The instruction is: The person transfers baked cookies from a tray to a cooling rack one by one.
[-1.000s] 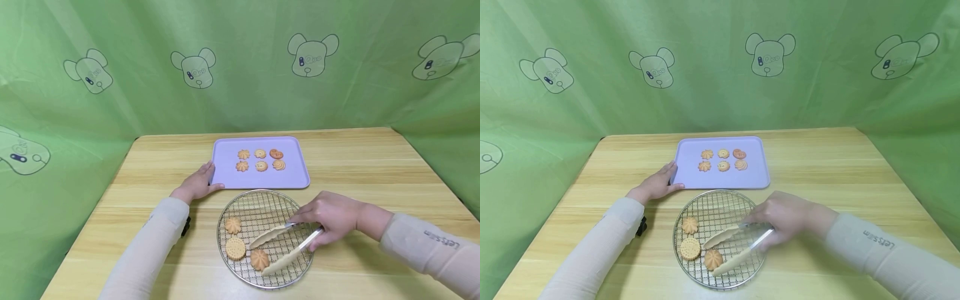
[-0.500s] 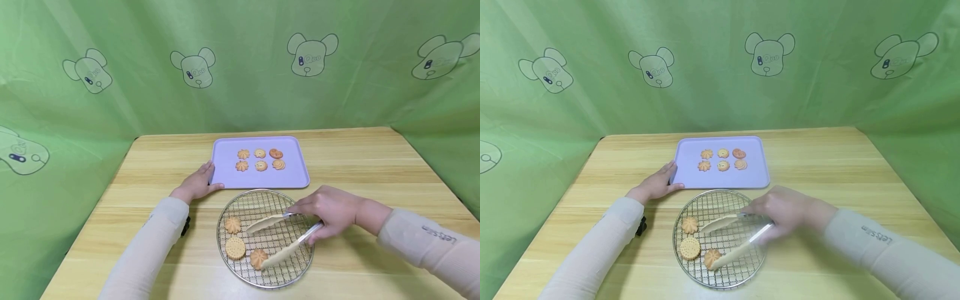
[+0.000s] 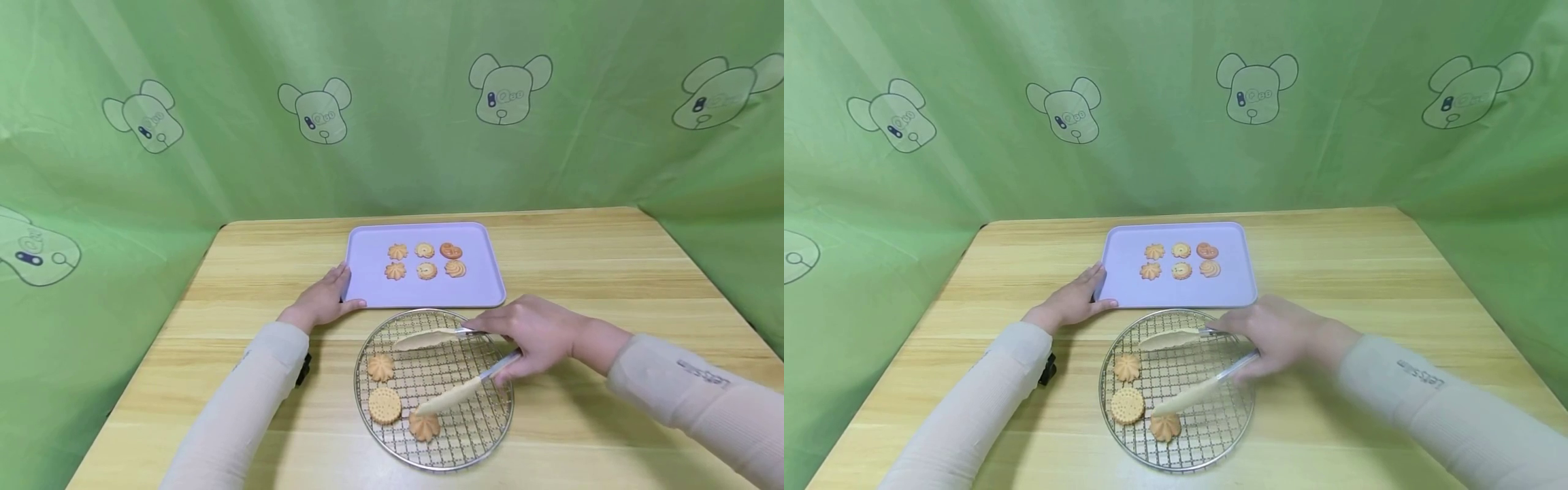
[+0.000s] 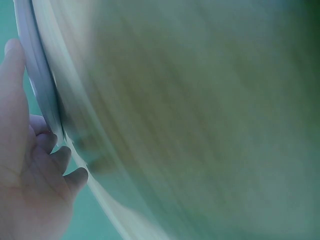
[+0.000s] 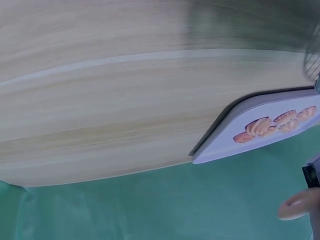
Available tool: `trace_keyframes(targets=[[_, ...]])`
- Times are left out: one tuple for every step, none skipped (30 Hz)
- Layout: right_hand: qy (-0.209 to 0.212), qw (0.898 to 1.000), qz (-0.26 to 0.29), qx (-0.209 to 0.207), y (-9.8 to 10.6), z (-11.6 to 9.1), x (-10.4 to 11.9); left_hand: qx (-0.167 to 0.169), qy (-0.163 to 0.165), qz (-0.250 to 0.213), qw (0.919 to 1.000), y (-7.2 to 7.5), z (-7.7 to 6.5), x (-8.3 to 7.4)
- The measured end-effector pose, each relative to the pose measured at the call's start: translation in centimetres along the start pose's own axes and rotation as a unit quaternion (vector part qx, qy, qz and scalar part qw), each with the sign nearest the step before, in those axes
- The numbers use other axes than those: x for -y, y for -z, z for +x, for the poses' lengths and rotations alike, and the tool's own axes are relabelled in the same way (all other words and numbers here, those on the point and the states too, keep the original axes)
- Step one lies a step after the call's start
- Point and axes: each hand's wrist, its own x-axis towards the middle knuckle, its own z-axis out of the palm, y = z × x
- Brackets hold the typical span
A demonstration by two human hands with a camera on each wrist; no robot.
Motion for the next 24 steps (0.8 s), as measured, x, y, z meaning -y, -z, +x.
trace_keyframes(targets=[[-0.005, 1.000, 0.001, 0.000, 0.0, 0.0, 0.0, 0.000, 0.000, 0.000, 1.0000, 0.0, 0.0, 0.0], [-0.011, 1.000, 0.003, 0.002, 0.0, 0.1, -0.1, 0.001, 0.001, 0.001, 1.0000, 0.0, 0.0, 0.0], [-0.017, 1.000, 0.005, 0.003, -0.1, 0.1, -0.2, 0.001, 0.001, 0.001, 1.0000, 0.0, 0.0, 0.0], [-0.022, 1.000, 0.007, 0.004, -0.1, 0.1, -0.2, 0.002, 0.001, 0.001, 1.0000, 0.0, 0.0, 0.0], [-0.027, 1.000, 0.007, 0.004, -0.1, 0.2, -0.3, 0.002, 0.002, 0.002, 1.0000, 0.0, 0.0, 0.0], [-0.033, 0.999, 0.007, 0.005, -0.2, 0.2, -0.3, 0.002, 0.002, 0.003, 1.0000, 0.0, 0.0, 0.0], [-0.038, 0.999, 0.007, 0.005, -0.2, 0.3, -0.4, 0.002, 0.002, 0.003, 1.0000, 0.0, 0.0, 0.0], [-0.043, 0.999, 0.007, 0.005, -0.3, 0.4, -0.4, 0.002, 0.002, 0.003, 1.0000, 0.0, 0.0, 0.0], [-0.047, 0.999, 0.007, 0.004, -0.3, 0.4, -0.5, 0.002, 0.002, 0.003, 1.0000, 0.0, 0.0, 0.0], [-0.050, 0.999, 0.006, 0.004, -0.4, 0.5, -0.6, 0.003, 0.002, 0.003, 1.0000, 0.0, 0.0, 0.0], [-0.053, 0.999, 0.003, 0.003, -0.5, 0.5, -0.6, 0.002, 0.002, 0.002, 1.0000, 0.0, 0.0, 0.0], [-0.057, 0.998, 0.001, 0.001, -0.6, 0.6, -0.7, 0.002, 0.002, 0.002, 1.0000, 0.0, 0.0, 0.0], [-0.059, 0.998, -0.003, 0.000, -0.7, 0.6, -0.8, 0.002, 0.002, 0.001, 1.0000, 0.0, 0.0, 0.0], [-0.062, 0.998, -0.009, 0.000, -0.8, 0.7, -0.9, 0.002, 0.003, 0.000, 1.0000, 0.0, 0.0, 0.0], [-0.065, 0.998, -0.014, 0.000, -0.9, 0.7, -1.0, 0.002, 0.003, 0.000, 1.0000, -0.1, 0.0, 0.1], [-0.068, 0.997, -0.020, 0.000, -1.1, 0.8, -1.0, 0.002, 0.004, 0.000, 1.0000, -0.1, 0.0, 0.1], [-0.070, 0.997, -0.027, -0.001, -1.2, 0.9, -1.1, 0.002, 0.004, 0.000, 1.0000, -0.1, 0.0, 0.1], [-0.074, 0.997, -0.034, -0.001, -1.4, 0.9, -1.1, 0.003, 0.005, 0.001, 1.0000, -0.1, 0.0, 0.1], [-0.077, 0.996, -0.040, 0.001, -1.6, 1.0, -1.1, 0.004, 0.006, 0.001, 1.0000, -0.1, 0.0, 0.1], [-0.082, 0.996, -0.047, 0.003, -1.7, 1.0, -1.1, 0.005, 0.006, 0.001, 1.0000, -0.1, 0.0, 0.1], [-0.087, 0.995, -0.052, 0.004, -1.8, 1.1, -1.1, 0.005, 0.007, 0.001, 1.0000, -0.1, 0.0, 0.1], [-0.093, 0.994, -0.055, 0.007, -2.0, 1.2, -1.1, 0.005, 0.006, 0.001, 1.0000, -0.1, 0.0, 0.1], [-0.100, 0.993, -0.059, 0.010, -2.1, 1.3, -1.1, 0.005, 0.006, 0.000, 1.0000, -0.1, 0.1, 0.1], [-0.106, 0.992, -0.059, 0.012, -2.2, 1.4, -1.0, 0.005, 0.005, -0.001, 1.0000, -0.1, 0.1, 0.1]])
